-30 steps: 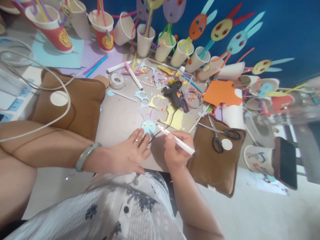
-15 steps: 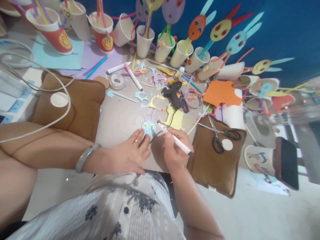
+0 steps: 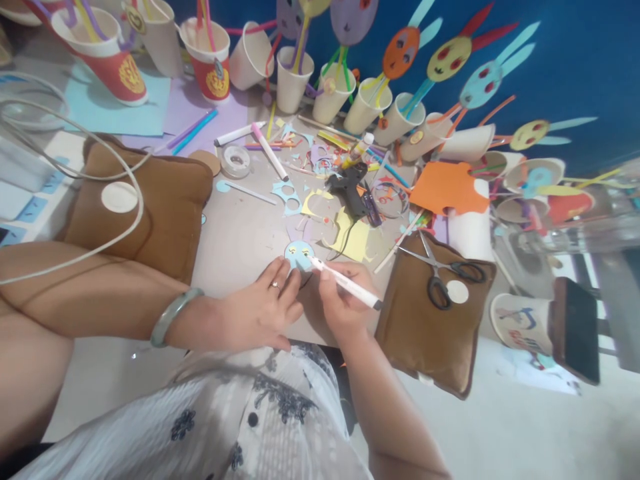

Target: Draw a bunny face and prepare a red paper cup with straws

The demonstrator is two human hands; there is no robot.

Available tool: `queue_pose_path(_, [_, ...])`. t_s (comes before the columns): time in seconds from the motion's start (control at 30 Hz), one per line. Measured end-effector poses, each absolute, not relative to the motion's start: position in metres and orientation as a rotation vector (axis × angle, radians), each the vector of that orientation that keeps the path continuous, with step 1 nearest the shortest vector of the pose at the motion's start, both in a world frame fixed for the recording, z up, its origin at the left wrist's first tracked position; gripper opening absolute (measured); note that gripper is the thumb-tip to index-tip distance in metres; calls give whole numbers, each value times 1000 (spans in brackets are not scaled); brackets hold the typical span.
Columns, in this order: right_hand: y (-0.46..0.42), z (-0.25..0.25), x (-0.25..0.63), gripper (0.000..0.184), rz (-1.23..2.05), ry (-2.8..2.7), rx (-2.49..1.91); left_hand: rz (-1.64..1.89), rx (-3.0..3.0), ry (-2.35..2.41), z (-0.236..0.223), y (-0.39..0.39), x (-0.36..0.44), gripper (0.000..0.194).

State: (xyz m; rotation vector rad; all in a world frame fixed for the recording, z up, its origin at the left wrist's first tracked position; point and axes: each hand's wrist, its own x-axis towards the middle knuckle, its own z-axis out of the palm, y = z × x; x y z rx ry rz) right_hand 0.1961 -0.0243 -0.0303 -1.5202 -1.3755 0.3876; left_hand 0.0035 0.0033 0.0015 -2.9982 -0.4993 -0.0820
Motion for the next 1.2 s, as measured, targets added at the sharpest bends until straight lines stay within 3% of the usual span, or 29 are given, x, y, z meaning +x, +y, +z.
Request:
queue_pose_path(0.43, [-25, -27, 196, 11, 407, -1518, -1538, -163, -2981, -507, 1, 3, 3, 79])
queue_pose_path(1.2, [-18, -12, 188, 6, 165, -1713, -1534, -117, -2979, -498, 0, 2, 4, 80])
